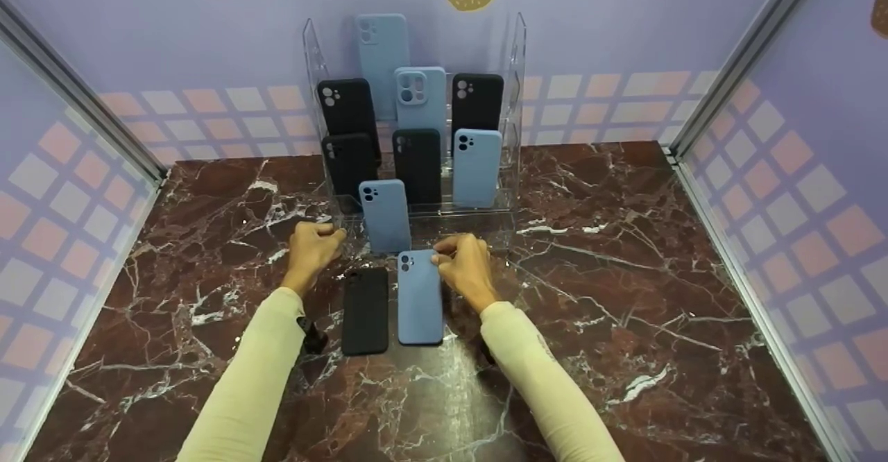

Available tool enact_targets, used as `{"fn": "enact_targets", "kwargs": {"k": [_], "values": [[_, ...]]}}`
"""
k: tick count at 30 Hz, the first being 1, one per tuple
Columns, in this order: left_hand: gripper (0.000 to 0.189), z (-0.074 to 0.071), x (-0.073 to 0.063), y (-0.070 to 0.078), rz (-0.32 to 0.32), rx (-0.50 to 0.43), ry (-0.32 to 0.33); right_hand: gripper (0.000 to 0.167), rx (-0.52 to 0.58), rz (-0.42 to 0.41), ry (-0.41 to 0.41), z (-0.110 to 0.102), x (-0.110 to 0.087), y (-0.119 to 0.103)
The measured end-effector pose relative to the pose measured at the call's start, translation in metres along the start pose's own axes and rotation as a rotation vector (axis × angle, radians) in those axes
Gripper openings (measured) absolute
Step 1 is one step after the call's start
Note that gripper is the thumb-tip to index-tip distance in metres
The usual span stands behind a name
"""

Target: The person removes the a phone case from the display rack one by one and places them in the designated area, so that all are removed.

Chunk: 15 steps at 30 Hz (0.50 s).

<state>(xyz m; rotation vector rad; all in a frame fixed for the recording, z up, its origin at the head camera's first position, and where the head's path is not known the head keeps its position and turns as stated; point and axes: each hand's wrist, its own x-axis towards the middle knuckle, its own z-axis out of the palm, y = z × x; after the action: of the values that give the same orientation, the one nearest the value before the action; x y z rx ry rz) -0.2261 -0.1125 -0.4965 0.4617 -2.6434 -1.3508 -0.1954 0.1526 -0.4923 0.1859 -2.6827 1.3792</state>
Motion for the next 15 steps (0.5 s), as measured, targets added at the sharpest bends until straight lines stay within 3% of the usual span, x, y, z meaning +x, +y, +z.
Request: {"fn": "enact_targets", "kwargs": {"k": [6, 15], "values": [[0.022, 0.002, 0.002, -0.001, 0.015, 0.010, 0.011, 0.010, -0.047, 0.054, 0.003, 0.011, -0.001, 0.005], [0.019, 0.001, 0.001, -0.001, 0.002, 0.001, 0.014, 0.013, -0.079, 0.051, 0.004, 0.025, 0.000, 0.010]]}}
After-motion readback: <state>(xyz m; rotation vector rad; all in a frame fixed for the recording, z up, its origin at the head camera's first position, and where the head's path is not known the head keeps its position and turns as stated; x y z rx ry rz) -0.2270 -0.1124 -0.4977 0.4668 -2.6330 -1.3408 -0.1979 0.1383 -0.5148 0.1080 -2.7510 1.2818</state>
